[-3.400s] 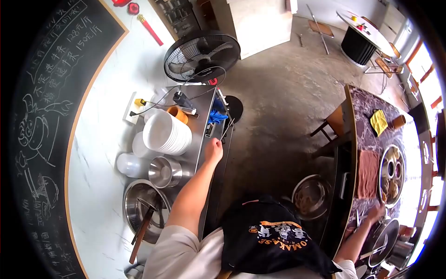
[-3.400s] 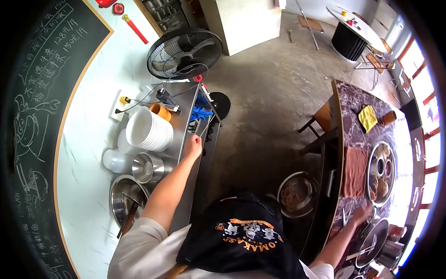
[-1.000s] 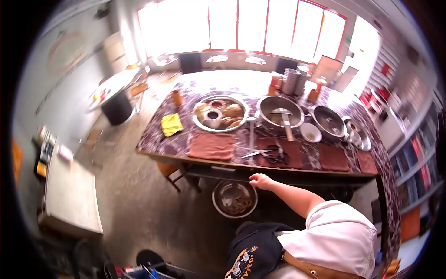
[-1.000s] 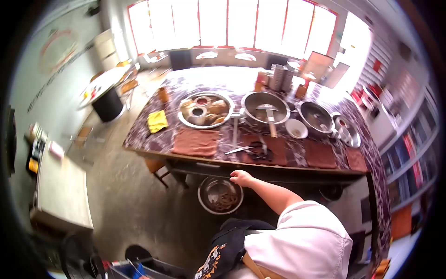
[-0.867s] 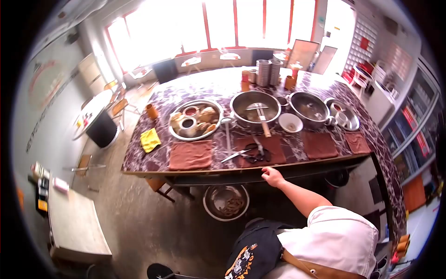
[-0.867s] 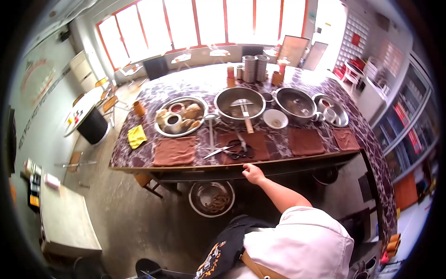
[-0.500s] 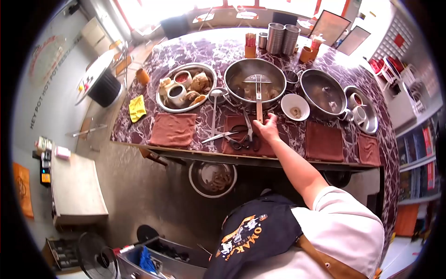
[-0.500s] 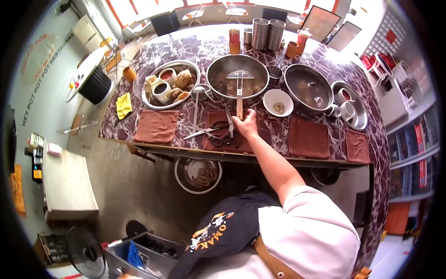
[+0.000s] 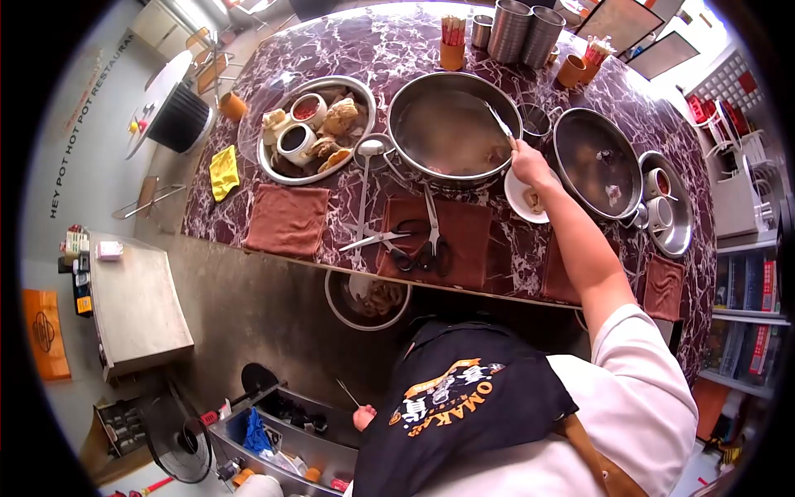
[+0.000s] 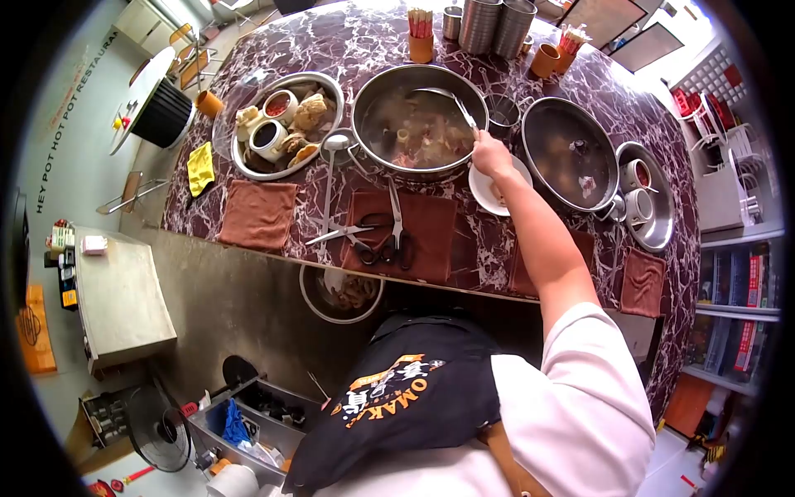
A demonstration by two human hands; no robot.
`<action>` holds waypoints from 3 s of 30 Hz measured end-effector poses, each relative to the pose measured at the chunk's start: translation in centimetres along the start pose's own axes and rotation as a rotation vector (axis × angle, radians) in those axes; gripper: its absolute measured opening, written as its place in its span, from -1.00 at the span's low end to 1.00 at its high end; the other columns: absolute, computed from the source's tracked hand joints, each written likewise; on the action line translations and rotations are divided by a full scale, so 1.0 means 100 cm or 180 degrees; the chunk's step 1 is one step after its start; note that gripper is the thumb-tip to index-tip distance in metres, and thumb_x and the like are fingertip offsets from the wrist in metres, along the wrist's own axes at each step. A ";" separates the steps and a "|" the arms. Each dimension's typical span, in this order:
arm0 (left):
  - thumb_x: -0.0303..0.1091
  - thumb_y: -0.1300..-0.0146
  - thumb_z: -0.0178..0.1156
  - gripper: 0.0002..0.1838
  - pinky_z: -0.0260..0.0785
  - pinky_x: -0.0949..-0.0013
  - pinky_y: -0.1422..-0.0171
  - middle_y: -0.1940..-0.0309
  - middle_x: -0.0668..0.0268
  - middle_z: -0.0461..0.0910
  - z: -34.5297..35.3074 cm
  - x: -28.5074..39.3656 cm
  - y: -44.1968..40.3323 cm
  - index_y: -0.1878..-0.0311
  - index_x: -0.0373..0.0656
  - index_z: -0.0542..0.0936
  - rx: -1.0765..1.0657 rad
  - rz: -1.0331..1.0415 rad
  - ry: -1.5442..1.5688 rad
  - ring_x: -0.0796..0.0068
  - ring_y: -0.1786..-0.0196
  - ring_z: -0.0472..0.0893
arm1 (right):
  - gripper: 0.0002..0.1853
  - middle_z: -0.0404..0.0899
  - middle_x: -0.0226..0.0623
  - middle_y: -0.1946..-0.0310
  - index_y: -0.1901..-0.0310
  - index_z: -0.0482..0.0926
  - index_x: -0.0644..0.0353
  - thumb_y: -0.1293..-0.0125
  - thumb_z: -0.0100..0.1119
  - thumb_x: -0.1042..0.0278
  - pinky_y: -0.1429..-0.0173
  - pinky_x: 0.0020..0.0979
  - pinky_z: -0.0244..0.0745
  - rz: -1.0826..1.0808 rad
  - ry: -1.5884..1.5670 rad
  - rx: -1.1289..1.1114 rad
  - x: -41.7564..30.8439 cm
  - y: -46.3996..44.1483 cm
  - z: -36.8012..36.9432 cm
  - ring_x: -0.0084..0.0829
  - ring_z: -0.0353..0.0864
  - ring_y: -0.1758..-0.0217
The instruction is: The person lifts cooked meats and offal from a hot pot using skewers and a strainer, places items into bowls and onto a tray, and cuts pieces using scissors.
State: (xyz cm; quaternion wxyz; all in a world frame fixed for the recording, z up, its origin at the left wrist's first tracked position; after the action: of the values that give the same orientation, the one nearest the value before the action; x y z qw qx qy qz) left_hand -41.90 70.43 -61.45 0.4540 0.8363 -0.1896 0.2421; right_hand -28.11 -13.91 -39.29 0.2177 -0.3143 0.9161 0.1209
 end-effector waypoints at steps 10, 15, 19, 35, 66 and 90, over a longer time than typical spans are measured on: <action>-0.27 -0.39 0.15 -0.82 0.20 0.51 0.49 0.54 0.44 0.41 0.146 0.362 -0.032 0.27 -0.17 0.53 -0.0403 0.2029 0.0570 0.63 0.53 0.33 | -0.81 0.32 -0.55 0.55 0.06 0.49 0.12 -0.44 -0.06 0.27 0.56 -0.48 0.17 0.1001 -0.1602 -0.1186 -0.015 0.055 -0.062 -0.65 0.25 0.57; -0.31 -0.38 0.17 -0.80 0.21 0.49 0.39 0.53 0.48 0.38 0.216 0.451 0.004 0.24 -0.27 0.56 -0.0664 0.3071 0.0198 0.66 0.47 0.29 | -0.71 0.32 -0.59 0.56 -0.16 0.48 -0.01 -0.49 -0.06 0.22 0.64 -0.60 0.06 0.1441 -0.2474 -0.1219 0.001 0.085 -0.085 -0.73 0.18 0.67; -0.35 -0.40 0.15 -0.82 0.28 0.53 0.26 0.44 0.48 0.47 0.266 0.448 0.033 0.25 -0.28 0.56 -0.1163 0.3282 0.0285 0.68 0.38 0.36 | -0.66 0.32 -0.60 0.57 -0.24 0.44 0.02 -0.50 -0.08 0.24 0.69 -0.63 0.04 0.1473 -0.2798 -0.1059 0.007 0.098 -0.091 -0.76 0.16 0.70; -0.35 -0.31 0.16 -0.80 0.47 0.36 0.14 0.29 0.17 0.70 0.379 0.426 0.284 0.06 -0.17 0.66 -0.2019 0.4064 -0.1284 0.33 0.27 0.68 | -0.33 0.49 -0.26 0.45 -0.47 0.02 0.15 -0.31 -0.10 0.46 0.66 -0.38 0.46 0.0806 -0.1655 -0.1281 -0.001 0.070 -0.033 -0.48 0.45 0.67; -0.44 -0.38 0.13 -0.79 -0.01 0.63 0.62 0.53 0.56 0.45 0.573 0.457 0.305 0.00 -0.29 0.62 -0.4922 0.0920 -0.0383 0.80 0.64 0.20 | -0.37 0.38 -0.41 0.43 -0.50 -0.02 0.18 -0.42 -0.17 0.50 0.64 -0.60 0.33 0.0411 -0.4328 -0.0584 -0.048 0.108 -0.119 -0.70 0.29 0.68; -0.41 -0.40 0.08 -0.83 -0.15 0.61 0.62 0.67 0.64 0.19 0.527 0.590 0.335 0.06 -0.21 0.61 -0.4821 0.1317 -0.0003 0.79 0.69 0.08 | -0.57 0.35 -0.50 0.43 -0.34 0.23 -0.03 -0.46 -0.22 0.37 0.55 -0.63 0.21 0.1459 -0.5944 -0.1572 -0.065 0.126 -0.026 -0.73 0.26 0.64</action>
State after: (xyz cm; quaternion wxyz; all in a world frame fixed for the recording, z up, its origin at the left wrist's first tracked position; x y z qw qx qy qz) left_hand 0.24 2.54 -29.80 0.8462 0.2468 -0.4551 0.1262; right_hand -32.23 -1.70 -32.88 0.7517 0.0552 0.3648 0.5466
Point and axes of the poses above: each hand's wrist, its own y-axis away from the middle knuckle, its own z-axis out of the palm, x = y × z, the point moved 5 cm from there along -y, towards the middle knuckle
